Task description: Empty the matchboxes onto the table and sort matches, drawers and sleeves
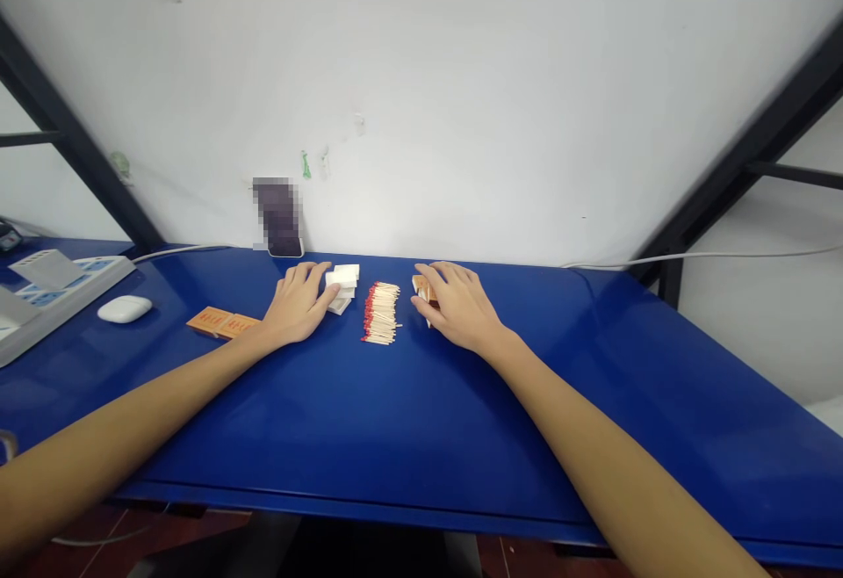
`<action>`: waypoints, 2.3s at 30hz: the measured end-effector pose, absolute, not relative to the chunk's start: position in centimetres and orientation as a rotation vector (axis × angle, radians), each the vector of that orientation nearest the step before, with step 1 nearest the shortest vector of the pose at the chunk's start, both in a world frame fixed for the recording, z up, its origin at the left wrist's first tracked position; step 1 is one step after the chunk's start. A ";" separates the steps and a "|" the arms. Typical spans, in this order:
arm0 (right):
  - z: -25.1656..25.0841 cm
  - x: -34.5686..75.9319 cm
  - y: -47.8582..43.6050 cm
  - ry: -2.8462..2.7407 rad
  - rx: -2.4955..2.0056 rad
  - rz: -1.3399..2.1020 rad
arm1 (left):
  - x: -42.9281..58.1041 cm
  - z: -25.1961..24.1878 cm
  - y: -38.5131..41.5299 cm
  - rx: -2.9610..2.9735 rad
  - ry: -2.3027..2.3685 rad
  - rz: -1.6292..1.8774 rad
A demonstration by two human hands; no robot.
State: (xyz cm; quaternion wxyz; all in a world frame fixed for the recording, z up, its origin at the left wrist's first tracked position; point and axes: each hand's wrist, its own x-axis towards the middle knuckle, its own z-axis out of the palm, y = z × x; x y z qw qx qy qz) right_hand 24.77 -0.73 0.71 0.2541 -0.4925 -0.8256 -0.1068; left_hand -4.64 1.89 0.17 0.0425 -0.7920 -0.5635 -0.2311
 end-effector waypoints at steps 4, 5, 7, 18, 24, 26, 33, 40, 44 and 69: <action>1.2 24.1 -1.4 -2.241 -1.309 -0.358 | -4.6 0.2 1.9 -2.389 -1.747 -0.718; 1.3 23.7 -1.6 -2.246 -1.268 -0.377 | -4.6 0.2 1.9 -2.393 -1.738 -0.722; 1.6 22.9 -2.3 -2.264 -1.146 -0.396 | -4.6 0.1 1.9 -2.398 -1.705 -0.732; 2.9 20.1 -5.6 -2.451 -0.698 -0.195 | -6.6 5.3 1.1 -2.246 -1.464 -0.973; 2.1 20.4 -5.1 -2.451 -0.730 -0.209 | -13.9 6.6 0.2 -2.506 -1.637 -0.821; 1.9 20.3 -5.1 -2.448 -0.746 -0.212 | -15.8 5.3 -0.6 -2.664 -1.499 -0.762; 1.9 19.5 -5.5 -2.459 -0.771 -0.179 | -16.6 2.4 -2.6 -2.911 -1.349 -0.416; 1.4 18.8 -5.2 -2.419 -0.741 -0.119 | -12.8 3.3 -4.9 -3.123 -1.235 -0.648; 1.2 18.8 -5.1 -2.358 -0.756 -0.101 | -7.6 3.2 -6.2 -3.178 -0.878 -0.395; 0.4 19.1 -4.8 -2.214 -0.717 0.070 | -7.4 13.2 10.3 -2.288 -1.116 -2.021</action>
